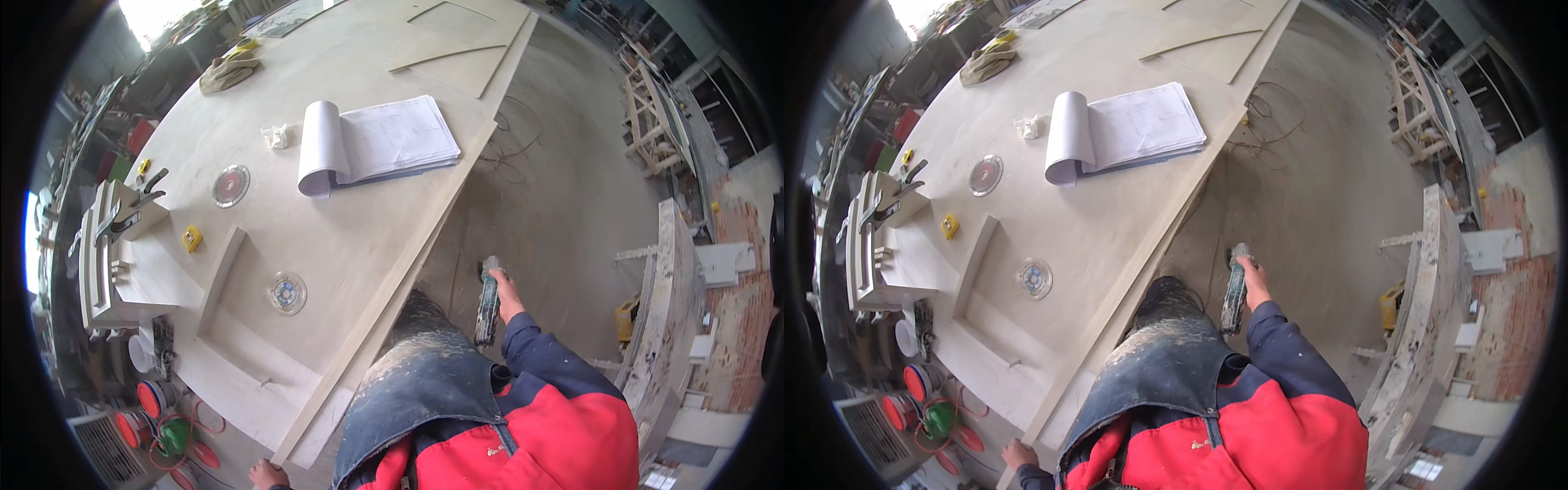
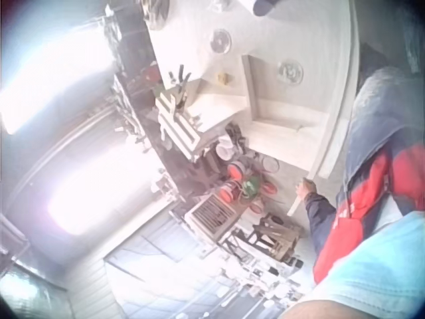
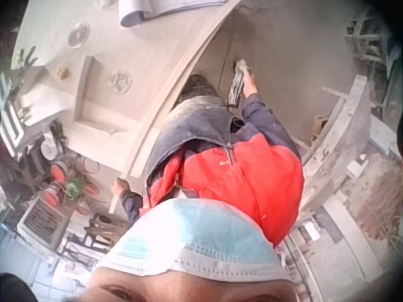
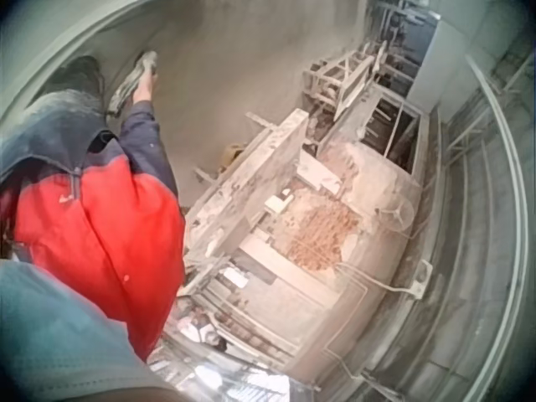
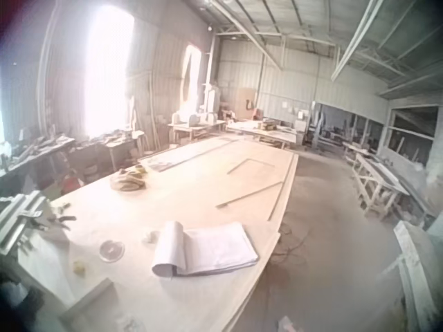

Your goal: The person carries a long wooden strip to a workbench, then uses an angle grinder to sand its edges and surfaces. After sanding, the person wipes the strip with a cloth and places it on a larger board.

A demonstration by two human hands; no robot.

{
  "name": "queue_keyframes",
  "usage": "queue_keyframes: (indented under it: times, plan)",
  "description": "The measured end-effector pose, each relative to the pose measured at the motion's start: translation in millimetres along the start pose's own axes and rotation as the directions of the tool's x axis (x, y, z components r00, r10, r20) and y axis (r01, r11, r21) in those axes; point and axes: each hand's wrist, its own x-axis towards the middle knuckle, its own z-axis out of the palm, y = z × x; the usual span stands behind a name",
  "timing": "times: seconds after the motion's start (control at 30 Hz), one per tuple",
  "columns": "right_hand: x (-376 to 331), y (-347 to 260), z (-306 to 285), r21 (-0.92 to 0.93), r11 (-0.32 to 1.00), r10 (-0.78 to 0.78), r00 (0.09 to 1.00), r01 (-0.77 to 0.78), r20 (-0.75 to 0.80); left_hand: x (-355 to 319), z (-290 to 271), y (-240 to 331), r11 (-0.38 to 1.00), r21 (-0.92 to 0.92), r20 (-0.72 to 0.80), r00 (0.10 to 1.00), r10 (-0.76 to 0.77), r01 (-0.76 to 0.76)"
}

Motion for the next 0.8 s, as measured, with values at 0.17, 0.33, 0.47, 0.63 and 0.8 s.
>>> queue_keyframes:
  times: [0.17,0.33,0.47,0.63,0.8]
  plan:
    - [-35.9,22.4,-7.8,0.12,0.992,0.033,0.997,-0.024,-0.072,3.7,-38.9,27.5,0.934,-0.251,-0.118,0.966,0.23,-0.253]
    - [-49.2,35.9,-25.6,0.176,0.984,0.047,0.994,-0.028,-0.101,10.7,-27.6,28.9,0.871,-0.405,-0.148,0.96,0.236,-0.277]
    - [-51.9,33.3,-32.4,0.211,0.976,0.081,0.99,-0.055,-0.114,5.3,-14.9,29.6,0.815,-0.483,-0.294,0.936,0.193,-0.32]
    - [-61.6,24.5,-32.3,0.223,0.975,0.017,0.993,0.009,-0.113,2.4,-40.8,21.3,0.815,-0.481,-0.337,0.926,0.168,-0.323]
    - [-73.1,11.1,-28.3,0.249,0.968,0.047,0.994,-0.02,-0.103,19.9,-65.4,19.9,0.815,-0.475,-0.368,0.916,0.16,-0.333]
